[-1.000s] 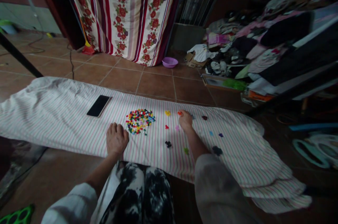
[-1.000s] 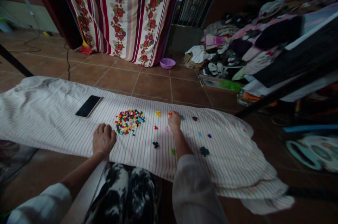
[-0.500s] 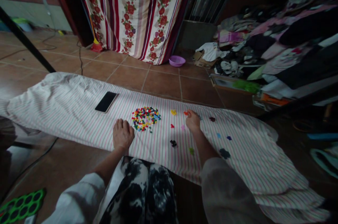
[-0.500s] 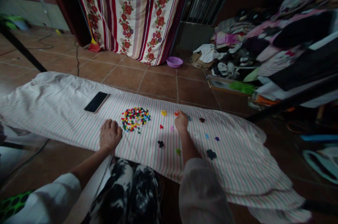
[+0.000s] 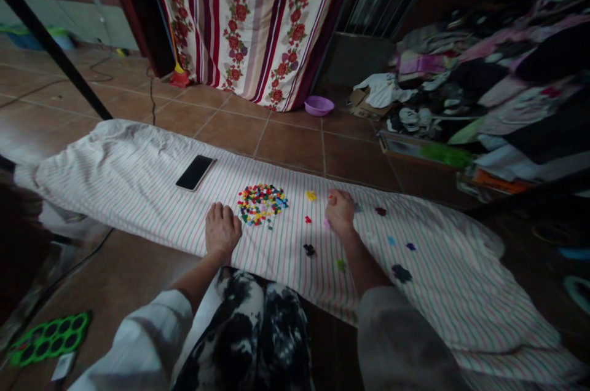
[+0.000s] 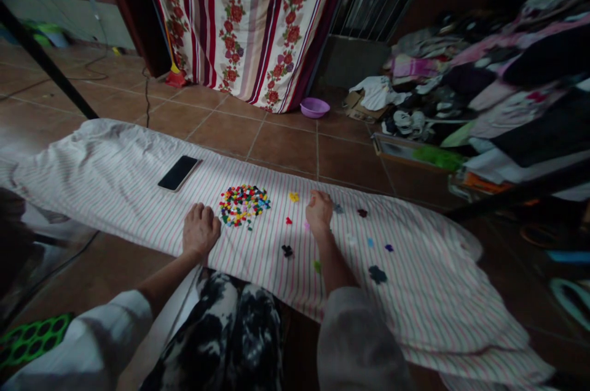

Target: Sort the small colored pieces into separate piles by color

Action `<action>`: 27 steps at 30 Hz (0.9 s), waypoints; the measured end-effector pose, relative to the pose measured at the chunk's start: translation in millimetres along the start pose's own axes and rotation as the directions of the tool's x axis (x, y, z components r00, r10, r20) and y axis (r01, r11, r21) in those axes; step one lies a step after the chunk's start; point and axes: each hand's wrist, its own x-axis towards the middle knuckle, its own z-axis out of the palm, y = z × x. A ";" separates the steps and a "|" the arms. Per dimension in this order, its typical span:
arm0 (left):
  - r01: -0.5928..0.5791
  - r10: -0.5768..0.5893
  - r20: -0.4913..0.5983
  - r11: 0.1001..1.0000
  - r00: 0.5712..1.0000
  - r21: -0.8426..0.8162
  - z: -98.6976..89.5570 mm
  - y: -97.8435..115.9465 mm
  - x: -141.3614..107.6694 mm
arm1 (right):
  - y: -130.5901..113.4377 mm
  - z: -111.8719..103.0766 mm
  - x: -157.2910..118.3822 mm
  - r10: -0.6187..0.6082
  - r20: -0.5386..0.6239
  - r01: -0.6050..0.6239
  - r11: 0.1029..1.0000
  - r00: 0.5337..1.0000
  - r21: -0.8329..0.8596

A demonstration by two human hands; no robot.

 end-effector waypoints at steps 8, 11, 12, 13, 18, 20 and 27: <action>0.010 -0.010 0.005 1.000 1.000 -0.001 -0.6 0.8 0.2 | -90.3 35.2 -33.8 -0.302 0.191 0.275 0.949 0.934 0.153; 0.015 -0.014 0.004 1.000 1.000 -0.010 -1.1 1.3 0.4 | -124.8 54.1 -46.3 -0.375 0.295 0.320 0.922 0.879 0.219; 0.015 -0.015 0.003 1.000 1.000 -0.015 -1.2 1.5 0.5 | -134.9 59.7 -49.1 -0.399 0.323 0.337 0.912 0.858 0.233; 0.014 -0.014 0.001 1.000 1.000 -0.019 -1.1 1.5 0.6 | -144.3 64.9 -51.0 -0.421 0.347 0.355 0.904 0.838 0.239; 0.010 -0.010 -0.013 1.000 1.000 -0.007 -0.6 1.8 1.1 | -177.9 82.9 -52.2 -0.438 0.450 0.397 0.898 0.778 0.187; 0.009 -0.009 -0.015 1.000 1.000 0.001 -0.9 2.0 1.4 | -185.5 87.4 -51.1 -0.406 0.493 0.397 0.909 0.770 0.129; 0.016 -0.017 -0.014 1.000 1.000 -0.012 -3.1 3.1 2.0 | -193.9 92.8 -49.1 -0.324 0.573 0.409 0.912 0.753 -0.021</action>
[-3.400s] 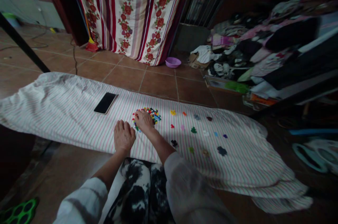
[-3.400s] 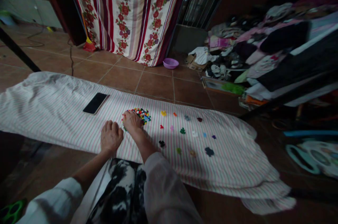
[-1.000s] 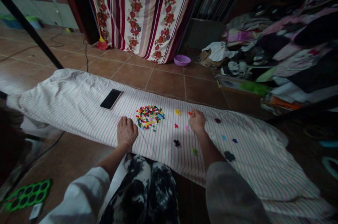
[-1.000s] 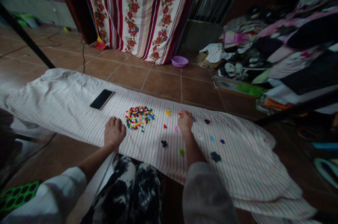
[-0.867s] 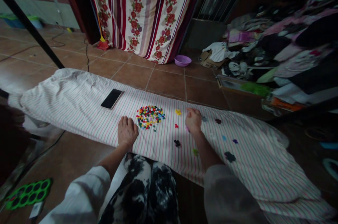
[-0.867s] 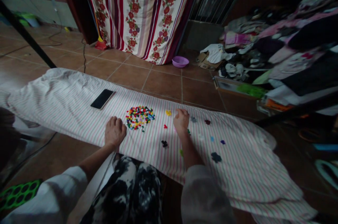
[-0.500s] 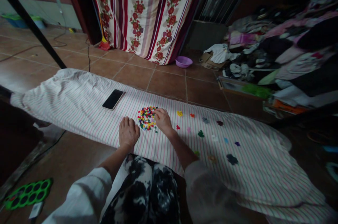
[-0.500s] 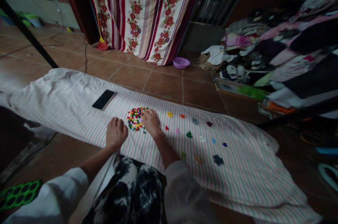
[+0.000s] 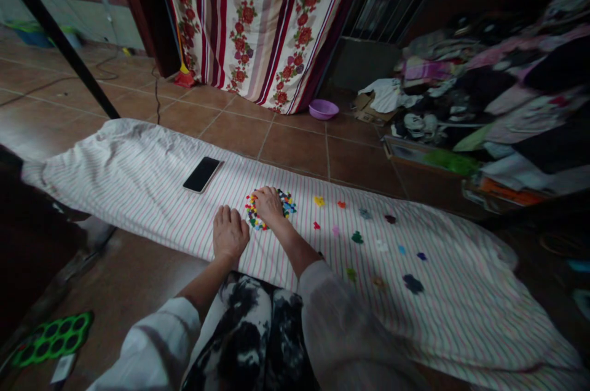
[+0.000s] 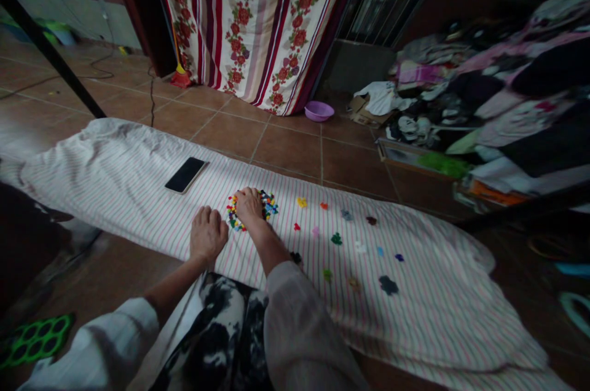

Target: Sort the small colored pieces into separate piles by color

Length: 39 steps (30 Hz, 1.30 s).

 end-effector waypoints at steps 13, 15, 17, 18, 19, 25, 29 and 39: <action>0.008 -0.008 0.012 1.000 1.000 -0.001 -0.6 0.2 0.0 | 3.2 1.6 -0.1 -0.009 -0.068 0.007 1.000 0.998 -0.027; 0.011 -0.011 0.017 1.000 1.000 -0.008 -0.8 0.1 0.3 | 3.6 1.0 -1.5 -0.020 -0.091 0.019 1.000 0.996 -0.007; 0.011 -0.010 0.022 1.000 1.000 -0.022 -0.9 -0.3 0.3 | 3.6 -0.5 -3.1 -0.028 -0.112 0.031 0.999 0.993 0.024; 0.010 -0.009 0.022 1.000 1.000 -0.029 -0.8 -0.6 0.2 | 3.4 -1.6 -4.0 -0.033 -0.120 0.038 0.998 0.992 0.041; 0.008 -0.007 0.020 0.999 1.000 -0.035 -0.7 -0.8 0.0 | 3.1 -2.8 -5.0 -0.038 -0.128 0.046 0.997 0.991 0.059; -0.004 0.004 -0.014 0.998 1.000 -0.060 -1.5 -0.3 -0.9 | 2.4 -11.0 -15.1 -0.041 -0.185 0.069 0.987 0.982 0.146; -0.018 0.017 -0.013 0.999 1.000 -0.046 -4.4 0.7 -0.5 | 8.0 -14.5 -26.0 -0.018 -0.223 0.057 0.984 0.975 0.167; -0.037 0.037 0.008 0.999 0.999 -0.017 -5.7 0.2 0.0 | 76.9 -25.5 -56.6 0.235 -0.366 -0.117 0.941 0.900 0.316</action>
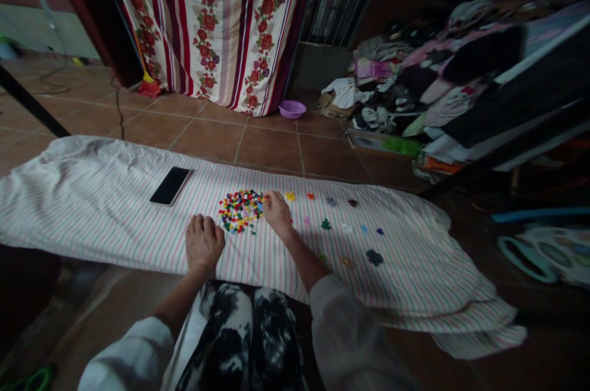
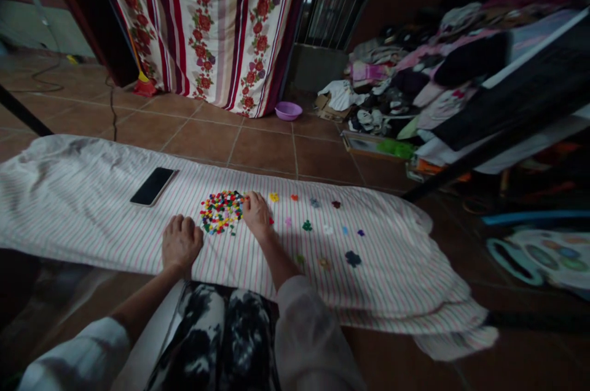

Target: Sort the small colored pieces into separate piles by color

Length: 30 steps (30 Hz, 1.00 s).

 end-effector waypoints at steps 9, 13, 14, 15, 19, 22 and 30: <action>-0.011 0.011 -0.004 1.000 1.000 0.001 -1.4 0.6 0.5 | 89.6 -60.0 -1.2 0.299 -0.220 -0.305 0.952 0.929 0.003; -0.010 0.010 -0.013 1.000 1.000 -0.001 -1.6 1.0 0.6 | 108.7 -72.9 -1.2 0.409 -0.209 -0.424 0.905 0.888 -0.032; -0.011 0.011 -0.012 1.000 1.000 0.001 -1.4 1.0 0.4 | 111.0 -73.9 -0.7 0.428 -0.202 -0.446 0.894 0.881 -0.050; -0.012 0.012 -0.011 1.000 1.000 0.005 -1.1 0.9 0.3 | 112.6 -74.1 0.0 0.444 -0.196 -0.464 0.883 0.874 -0.071; -0.018 0.018 -0.010 1.000 1.000 0.024 1.1 0.1 -0.3 | 115.6 -70.2 1.9 0.467 -0.187 -0.491 0.864 0.864 -0.112; -0.029 0.030 -0.022 0.999 0.999 0.028 3.0 -1.0 -0.4 | 117.6 -66.2 1.3 0.449 -0.191 -0.473 0.875 0.873 -0.104; -0.025 0.025 -0.035 1.000 0.999 0.011 1.6 0.3 0.1 | 123.4 -60.4 -0.2 0.453 -0.166 -0.461 0.887 0.876 -0.010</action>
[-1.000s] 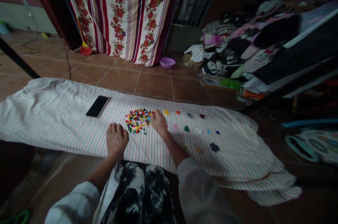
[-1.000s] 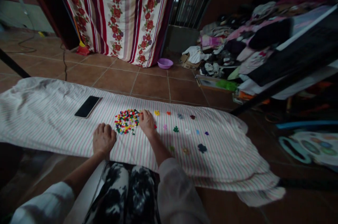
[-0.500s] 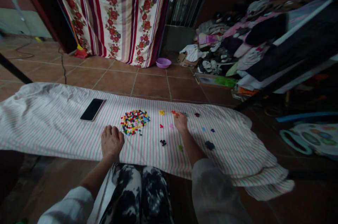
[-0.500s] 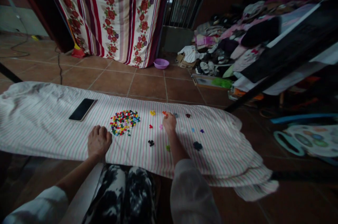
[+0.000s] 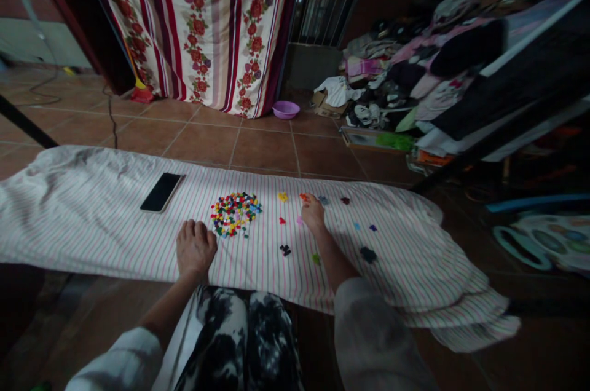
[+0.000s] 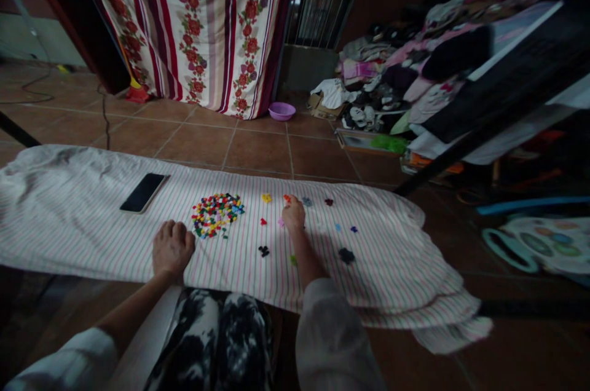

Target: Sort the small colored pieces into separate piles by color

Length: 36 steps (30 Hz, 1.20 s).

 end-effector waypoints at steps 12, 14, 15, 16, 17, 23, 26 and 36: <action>-0.011 0.010 0.013 0.999 1.000 0.032 0.7 -1.1 0.2 | -2.6 -0.2 -10.6 -0.005 -0.033 0.006 0.999 0.999 0.040; -0.010 0.010 0.012 0.999 1.000 0.038 1.3 -1.3 0.3 | -2.0 0.6 -10.3 0.005 -0.028 -0.003 0.998 1.000 0.069; -0.008 0.008 0.010 0.999 1.000 0.040 1.4 -1.3 0.4 | -1.4 1.3 -10.2 0.010 -0.028 -0.007 0.997 1.000 0.080; -0.007 0.006 0.008 0.999 1.000 0.040 1.2 -1.1 0.4 | -0.6 2.2 -10.2 0.012 -0.030 -0.010 0.996 0.999 0.090; -0.005 0.004 0.006 0.999 1.000 0.040 0.9 -1.0 0.4 | 0.4 3.1 -10.3 0.012 -0.033 -0.009 0.995 0.999 0.101; -0.013 0.012 0.024 0.999 1.000 0.047 -1.1 -0.6 0.2 | 7.6 7.3 -12.7 -0.039 -0.101 0.051 0.992 0.994 0.118; -0.007 0.006 0.012 0.999 1.000 0.052 0.4 -1.1 -0.1 | 6.8 5.4 -12.9 -0.066 -0.156 0.078 0.995 0.986 0.068; 0.037 -0.036 0.023 0.999 0.999 -0.013 4.1 -1.5 -0.4 | -45.8 13.6 -40.8 -0.265 -0.082 0.273 0.956 0.961 0.107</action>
